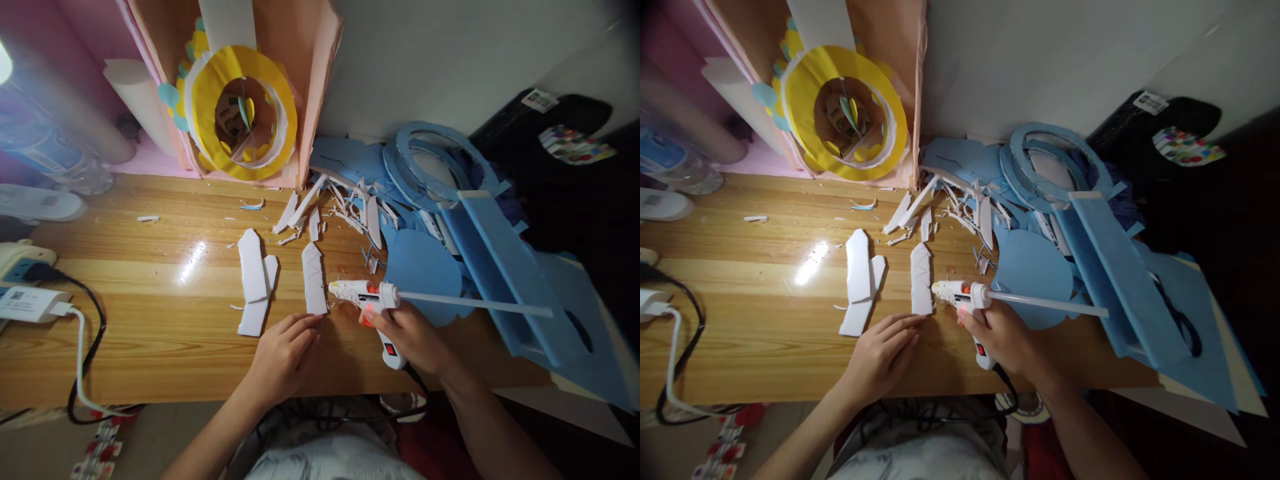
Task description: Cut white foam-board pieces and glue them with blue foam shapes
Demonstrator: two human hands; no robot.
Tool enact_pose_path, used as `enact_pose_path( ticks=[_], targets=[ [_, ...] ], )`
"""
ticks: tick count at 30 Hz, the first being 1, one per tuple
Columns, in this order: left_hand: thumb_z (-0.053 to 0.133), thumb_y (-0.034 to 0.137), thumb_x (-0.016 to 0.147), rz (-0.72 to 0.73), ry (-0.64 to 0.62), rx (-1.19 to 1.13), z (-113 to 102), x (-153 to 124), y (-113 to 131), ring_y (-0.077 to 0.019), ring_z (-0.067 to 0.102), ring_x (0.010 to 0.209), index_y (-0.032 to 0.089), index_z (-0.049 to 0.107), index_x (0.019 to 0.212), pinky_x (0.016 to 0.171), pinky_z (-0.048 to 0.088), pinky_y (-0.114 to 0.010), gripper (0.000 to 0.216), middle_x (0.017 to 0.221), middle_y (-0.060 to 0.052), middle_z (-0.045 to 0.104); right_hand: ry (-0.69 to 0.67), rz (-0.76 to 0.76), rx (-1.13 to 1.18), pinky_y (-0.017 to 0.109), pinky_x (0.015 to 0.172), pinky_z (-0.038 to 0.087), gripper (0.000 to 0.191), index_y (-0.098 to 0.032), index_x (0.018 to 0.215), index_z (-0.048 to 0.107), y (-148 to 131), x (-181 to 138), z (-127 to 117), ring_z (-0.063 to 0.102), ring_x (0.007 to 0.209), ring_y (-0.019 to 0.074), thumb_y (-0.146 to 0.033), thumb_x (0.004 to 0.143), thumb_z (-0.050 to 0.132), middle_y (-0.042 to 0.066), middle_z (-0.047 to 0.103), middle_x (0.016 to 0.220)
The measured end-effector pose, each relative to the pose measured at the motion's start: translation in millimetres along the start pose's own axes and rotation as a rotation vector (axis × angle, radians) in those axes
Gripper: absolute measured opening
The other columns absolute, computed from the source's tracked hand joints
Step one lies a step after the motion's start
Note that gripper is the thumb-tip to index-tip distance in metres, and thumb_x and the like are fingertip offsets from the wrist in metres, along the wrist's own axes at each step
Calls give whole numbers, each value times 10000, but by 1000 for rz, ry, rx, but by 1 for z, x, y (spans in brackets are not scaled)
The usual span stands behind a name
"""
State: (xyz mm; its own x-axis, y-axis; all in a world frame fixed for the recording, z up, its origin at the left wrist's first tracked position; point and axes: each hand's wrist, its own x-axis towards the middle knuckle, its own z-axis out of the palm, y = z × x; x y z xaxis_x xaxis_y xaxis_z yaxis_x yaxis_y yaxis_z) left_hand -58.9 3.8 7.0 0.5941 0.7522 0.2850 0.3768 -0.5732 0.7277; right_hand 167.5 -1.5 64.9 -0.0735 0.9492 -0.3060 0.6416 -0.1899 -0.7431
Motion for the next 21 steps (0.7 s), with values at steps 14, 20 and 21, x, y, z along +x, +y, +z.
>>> enact_pose_path(
  ticks=[14,20,21],
  targets=[
    [476,89,871,13,16,-14,-1,-1,0,-199,633,1023,183,621,906,844,560,-352,176,1100,-78,702,-70,-41,-44,301,713,456,261,-234,663,519,-14,6,4,561,700,196,-356,880,440,14,594,682],
    [485,90,866,9,7,-9,-2,-1,1,-199,634,1024,177,621,893,850,556,-344,164,1106,-78,701,15,65,14,341,790,470,249,-218,815,595,-4,1,1,599,799,229,-409,860,442,34,672,790],
    [489,87,864,10,5,-12,-2,-1,1,-197,632,1028,174,618,894,856,553,-340,159,1108,-77,700,32,69,13,347,807,469,252,-214,850,603,-3,1,1,606,825,236,-411,859,445,43,682,830]
  ],
)
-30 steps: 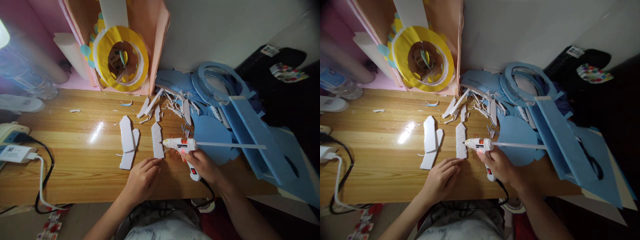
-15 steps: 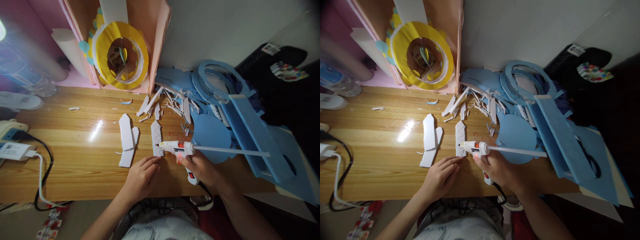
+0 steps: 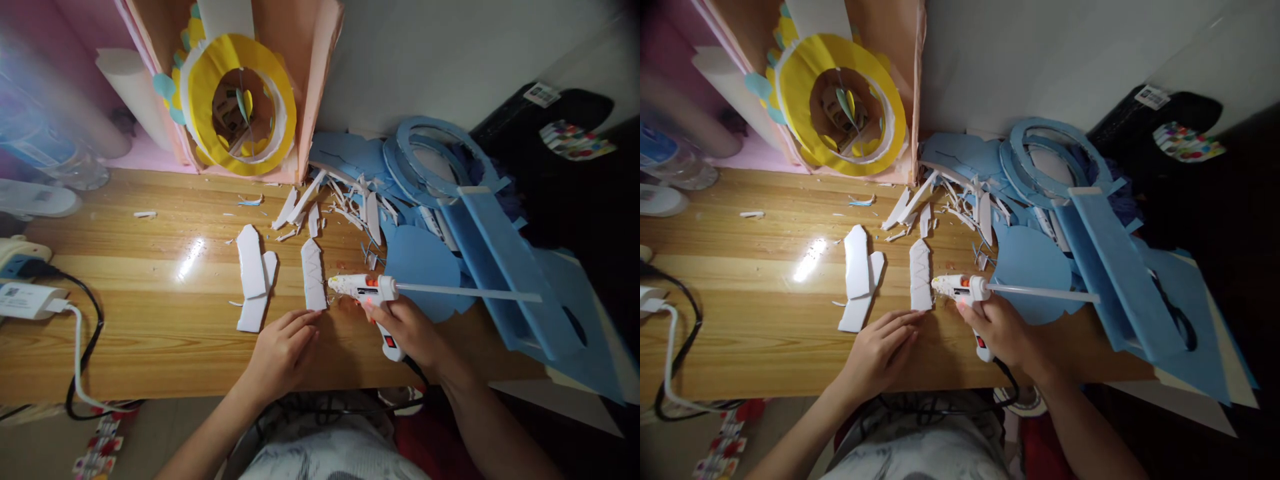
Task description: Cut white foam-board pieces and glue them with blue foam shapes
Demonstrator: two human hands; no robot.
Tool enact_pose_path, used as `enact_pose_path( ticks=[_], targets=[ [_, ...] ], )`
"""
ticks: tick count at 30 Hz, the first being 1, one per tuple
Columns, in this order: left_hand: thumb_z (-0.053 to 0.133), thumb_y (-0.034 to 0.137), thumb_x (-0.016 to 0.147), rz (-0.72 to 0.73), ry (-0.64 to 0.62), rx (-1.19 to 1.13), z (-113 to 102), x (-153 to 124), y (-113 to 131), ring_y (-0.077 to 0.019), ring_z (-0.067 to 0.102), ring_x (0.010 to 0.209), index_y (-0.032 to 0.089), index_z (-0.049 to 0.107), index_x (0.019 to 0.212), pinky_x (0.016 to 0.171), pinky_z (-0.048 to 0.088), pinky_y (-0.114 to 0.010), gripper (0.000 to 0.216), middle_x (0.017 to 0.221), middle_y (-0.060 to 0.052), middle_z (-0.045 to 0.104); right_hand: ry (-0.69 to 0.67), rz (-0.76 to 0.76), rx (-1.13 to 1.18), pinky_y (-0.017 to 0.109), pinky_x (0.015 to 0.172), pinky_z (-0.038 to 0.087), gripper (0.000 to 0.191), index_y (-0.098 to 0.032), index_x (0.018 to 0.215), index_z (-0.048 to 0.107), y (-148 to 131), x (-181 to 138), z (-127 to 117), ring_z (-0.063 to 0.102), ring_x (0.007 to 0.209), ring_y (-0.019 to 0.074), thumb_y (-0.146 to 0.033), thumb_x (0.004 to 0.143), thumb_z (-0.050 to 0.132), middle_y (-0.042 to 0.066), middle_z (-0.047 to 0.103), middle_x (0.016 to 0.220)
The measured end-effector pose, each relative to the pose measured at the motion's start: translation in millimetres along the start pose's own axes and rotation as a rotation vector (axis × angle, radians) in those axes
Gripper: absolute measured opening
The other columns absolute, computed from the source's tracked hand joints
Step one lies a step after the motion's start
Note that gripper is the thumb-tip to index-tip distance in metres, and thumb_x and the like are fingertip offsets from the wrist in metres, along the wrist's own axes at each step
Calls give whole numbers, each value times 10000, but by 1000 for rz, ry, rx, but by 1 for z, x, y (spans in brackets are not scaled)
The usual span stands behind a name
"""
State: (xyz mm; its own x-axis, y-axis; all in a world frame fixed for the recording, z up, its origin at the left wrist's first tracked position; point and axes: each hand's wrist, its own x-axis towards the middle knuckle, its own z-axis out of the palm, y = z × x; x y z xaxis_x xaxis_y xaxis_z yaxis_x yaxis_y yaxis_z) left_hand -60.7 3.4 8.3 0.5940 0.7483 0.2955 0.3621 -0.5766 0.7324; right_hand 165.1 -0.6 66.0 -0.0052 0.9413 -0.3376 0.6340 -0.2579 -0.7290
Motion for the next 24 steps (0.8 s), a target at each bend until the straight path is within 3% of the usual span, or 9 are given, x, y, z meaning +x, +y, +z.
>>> enact_pose_path(
  ticks=[4,10,13,17,24],
  targets=[
    [493,79,863,2,-3,-21,0,-1,-1,-193,627,1038,167,616,894,867,546,-334,154,1102,-81,700,6,-54,-2,357,869,462,253,-215,927,629,2,-2,0,616,948,259,-389,860,458,59,693,963],
    [493,74,862,8,-6,-51,-3,-5,-1,-191,619,1059,170,615,928,878,542,-336,168,1121,-82,693,-103,-96,23,372,980,401,336,-241,1184,566,-1,-3,6,563,1108,258,-352,874,499,51,651,1132],
    [490,78,865,-3,-12,-41,-3,-7,-1,-197,619,1063,173,616,920,890,539,-350,167,1130,-84,689,-143,-107,8,347,907,435,318,-255,1182,565,-3,-1,9,596,1025,251,-337,884,487,42,676,1020],
    [494,79,866,-1,-6,-4,-1,-9,-2,-196,616,1067,168,614,897,902,534,-353,153,1131,-81,689,-130,-126,-65,303,760,457,235,-228,998,627,-3,0,10,614,802,216,-343,895,449,22,670,833],
    [496,86,873,8,-23,44,0,-9,-3,-196,610,1073,170,606,898,900,532,-353,141,1164,-74,676,-123,-121,-67,293,748,453,267,-200,1009,612,-6,-4,7,583,757,197,-365,909,428,25,648,811]
  ],
)
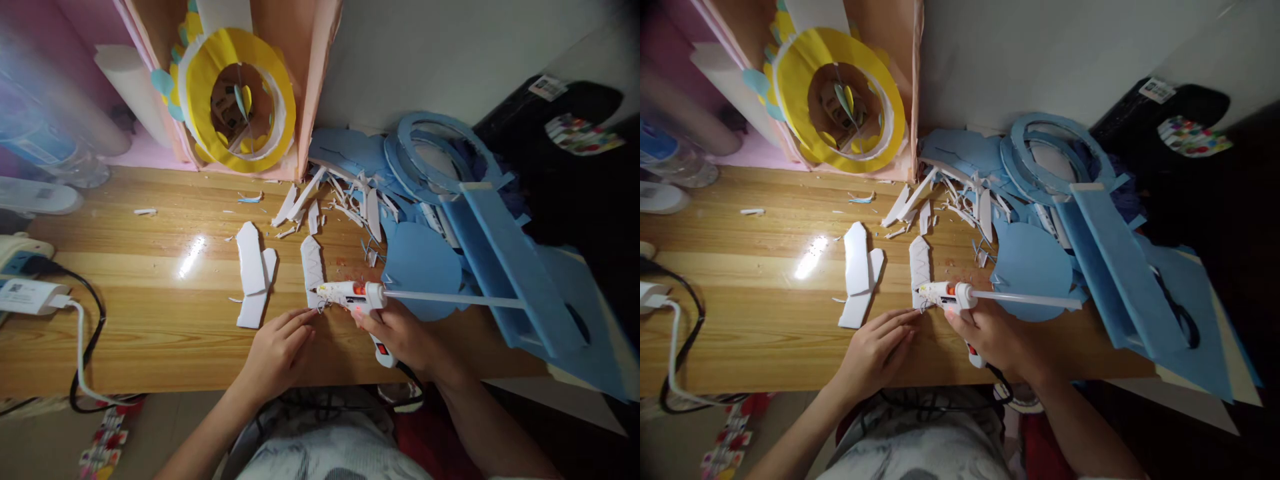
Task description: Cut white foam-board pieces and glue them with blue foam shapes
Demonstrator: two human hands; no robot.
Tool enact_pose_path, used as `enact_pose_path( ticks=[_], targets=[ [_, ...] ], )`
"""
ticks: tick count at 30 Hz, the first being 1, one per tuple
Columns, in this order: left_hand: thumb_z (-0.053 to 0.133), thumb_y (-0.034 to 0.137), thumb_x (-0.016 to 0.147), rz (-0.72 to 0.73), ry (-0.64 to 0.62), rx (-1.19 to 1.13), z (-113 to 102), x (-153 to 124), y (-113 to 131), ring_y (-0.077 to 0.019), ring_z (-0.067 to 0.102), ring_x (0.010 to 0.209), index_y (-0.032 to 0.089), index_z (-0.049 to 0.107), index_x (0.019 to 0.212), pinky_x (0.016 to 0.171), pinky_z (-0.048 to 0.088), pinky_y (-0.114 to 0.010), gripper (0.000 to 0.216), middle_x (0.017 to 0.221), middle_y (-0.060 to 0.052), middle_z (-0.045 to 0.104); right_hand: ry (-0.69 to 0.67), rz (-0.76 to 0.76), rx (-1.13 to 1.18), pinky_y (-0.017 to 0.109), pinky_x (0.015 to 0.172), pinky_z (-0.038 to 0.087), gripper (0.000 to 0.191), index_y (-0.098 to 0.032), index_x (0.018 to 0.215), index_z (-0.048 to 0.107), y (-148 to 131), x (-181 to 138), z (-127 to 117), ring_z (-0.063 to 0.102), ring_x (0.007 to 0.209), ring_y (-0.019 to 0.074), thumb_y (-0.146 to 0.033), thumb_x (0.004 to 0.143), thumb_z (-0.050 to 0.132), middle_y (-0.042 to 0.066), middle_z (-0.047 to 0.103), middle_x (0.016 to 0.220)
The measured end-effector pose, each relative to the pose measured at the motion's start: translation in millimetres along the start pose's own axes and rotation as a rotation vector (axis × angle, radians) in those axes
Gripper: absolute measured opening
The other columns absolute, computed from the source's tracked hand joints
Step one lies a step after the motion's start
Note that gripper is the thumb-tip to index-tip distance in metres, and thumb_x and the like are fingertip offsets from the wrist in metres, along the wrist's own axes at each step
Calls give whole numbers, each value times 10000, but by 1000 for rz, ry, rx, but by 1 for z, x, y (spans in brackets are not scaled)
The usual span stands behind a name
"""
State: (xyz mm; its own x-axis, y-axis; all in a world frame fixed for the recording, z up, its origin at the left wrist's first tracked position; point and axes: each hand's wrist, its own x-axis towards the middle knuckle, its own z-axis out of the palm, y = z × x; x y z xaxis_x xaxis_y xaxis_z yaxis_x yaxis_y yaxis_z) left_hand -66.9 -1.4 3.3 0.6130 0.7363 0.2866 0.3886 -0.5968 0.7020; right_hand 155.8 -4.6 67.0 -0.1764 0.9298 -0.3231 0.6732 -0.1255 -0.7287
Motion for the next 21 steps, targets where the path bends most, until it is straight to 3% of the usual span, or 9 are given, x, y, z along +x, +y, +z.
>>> enact_pose_path(
  ticks=[4,11,17,21],
  targets=[
    [495,82,874,-6,-7,8,0,0,1,-195,609,1075,171,605,897,901,529,-351,143,1173,-73,672,-1,5,33,284,726,457,272,-211,1080,606,-5,-2,-4,583,739,188,-347,909,445,23,651,849],
    [501,71,868,-17,-3,-23,-2,0,2,-185,602,1070,174,599,902,906,514,-338,146,1168,-72,673,59,2,64,267,632,453,222,-223,993,632,8,-12,-3,576,655,177,-344,896,473,11,650,781],
    [506,49,856,-28,26,-53,-3,1,3,-179,601,1040,179,590,911,881,511,-327,164,1128,-65,684,60,35,100,294,742,479,205,-217,927,637,7,-23,-6,615,746,201,-347,887,483,14,657,787],
    [506,41,849,-48,58,-74,-3,1,2,-175,603,1008,179,596,935,853,512,-321,187,1084,-69,689,50,35,121,320,856,475,242,-223,1020,631,4,-28,-7,632,920,237,-360,898,474,36,677,897]
  ],
)
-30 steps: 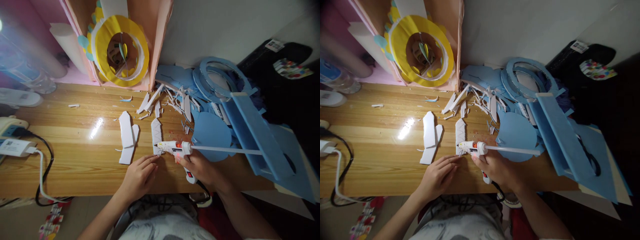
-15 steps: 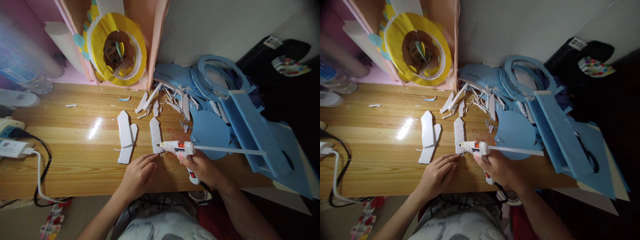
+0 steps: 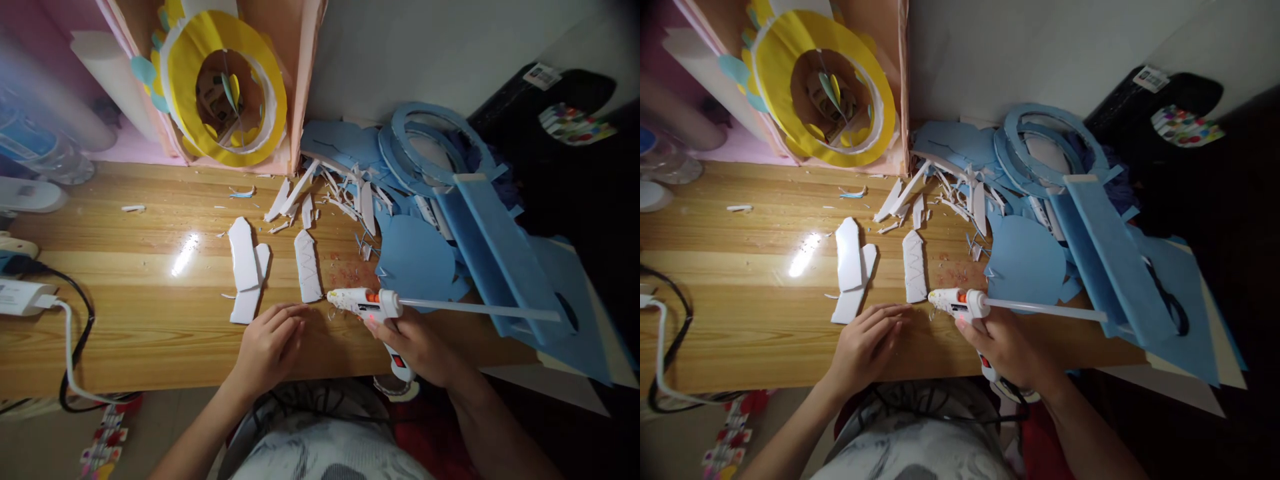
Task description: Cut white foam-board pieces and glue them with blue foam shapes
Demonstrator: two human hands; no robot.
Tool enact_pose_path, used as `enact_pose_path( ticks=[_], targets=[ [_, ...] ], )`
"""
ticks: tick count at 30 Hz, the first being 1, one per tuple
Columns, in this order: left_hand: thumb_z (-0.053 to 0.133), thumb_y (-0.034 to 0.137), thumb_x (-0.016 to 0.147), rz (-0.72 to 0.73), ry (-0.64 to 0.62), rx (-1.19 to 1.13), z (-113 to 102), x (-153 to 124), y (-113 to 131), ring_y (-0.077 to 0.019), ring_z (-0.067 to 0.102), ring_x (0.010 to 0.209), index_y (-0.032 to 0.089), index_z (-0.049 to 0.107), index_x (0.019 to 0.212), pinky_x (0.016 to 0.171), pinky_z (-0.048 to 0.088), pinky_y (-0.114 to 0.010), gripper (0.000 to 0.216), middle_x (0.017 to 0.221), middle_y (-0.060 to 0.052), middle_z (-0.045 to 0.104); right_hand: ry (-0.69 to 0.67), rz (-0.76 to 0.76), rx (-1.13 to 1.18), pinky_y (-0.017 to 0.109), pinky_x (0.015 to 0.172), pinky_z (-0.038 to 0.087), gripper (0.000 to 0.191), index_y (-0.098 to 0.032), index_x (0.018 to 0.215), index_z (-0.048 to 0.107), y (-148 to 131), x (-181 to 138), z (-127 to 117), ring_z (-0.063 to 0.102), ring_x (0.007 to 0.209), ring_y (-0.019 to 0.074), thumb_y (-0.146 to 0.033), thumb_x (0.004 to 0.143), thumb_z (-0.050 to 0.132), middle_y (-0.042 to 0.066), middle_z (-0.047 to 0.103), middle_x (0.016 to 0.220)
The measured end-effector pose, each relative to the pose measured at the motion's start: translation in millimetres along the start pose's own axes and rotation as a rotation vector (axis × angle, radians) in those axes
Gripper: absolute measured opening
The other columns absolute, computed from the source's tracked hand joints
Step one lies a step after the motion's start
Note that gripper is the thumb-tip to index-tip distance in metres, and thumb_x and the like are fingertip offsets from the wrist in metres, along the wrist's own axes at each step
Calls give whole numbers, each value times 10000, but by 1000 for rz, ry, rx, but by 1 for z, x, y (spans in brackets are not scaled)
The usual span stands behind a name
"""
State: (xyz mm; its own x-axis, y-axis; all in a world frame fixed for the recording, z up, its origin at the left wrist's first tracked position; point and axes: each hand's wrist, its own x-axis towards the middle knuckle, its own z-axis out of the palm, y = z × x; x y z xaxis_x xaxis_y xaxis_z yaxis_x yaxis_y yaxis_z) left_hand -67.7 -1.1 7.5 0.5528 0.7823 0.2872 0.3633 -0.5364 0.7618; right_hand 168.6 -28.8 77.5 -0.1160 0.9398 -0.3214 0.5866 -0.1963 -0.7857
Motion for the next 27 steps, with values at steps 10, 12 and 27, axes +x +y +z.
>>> enact_pose_path(
  ticks=[10,12,27],
  targets=[
    [522,25,835,-62,118,-19,-1,-4,1,-158,605,920,178,619,909,799,500,-295,196,970,-60,694,-14,56,-89,372,920,470,356,-229,1193,580,7,-4,1,613,1047,267,-386,891,474,59,692,1036],
    [521,23,836,-77,157,-35,-2,-3,1,-154,608,899,179,624,896,789,497,-292,196,942,-59,693,-22,48,-105,368,927,465,367,-225,1207,570,5,-2,2,615,1040,257,-386,895,459,60,686,1056],
    [493,41,850,-135,221,-83,-7,-1,4,-164,612,841,185,626,861,751,486,-302,195,863,-56,679,-45,-16,-147,288,750,462,228,-225,944,617,-7,10,8,618,789,204,-380,897,456,24,679,866]
  ],
)
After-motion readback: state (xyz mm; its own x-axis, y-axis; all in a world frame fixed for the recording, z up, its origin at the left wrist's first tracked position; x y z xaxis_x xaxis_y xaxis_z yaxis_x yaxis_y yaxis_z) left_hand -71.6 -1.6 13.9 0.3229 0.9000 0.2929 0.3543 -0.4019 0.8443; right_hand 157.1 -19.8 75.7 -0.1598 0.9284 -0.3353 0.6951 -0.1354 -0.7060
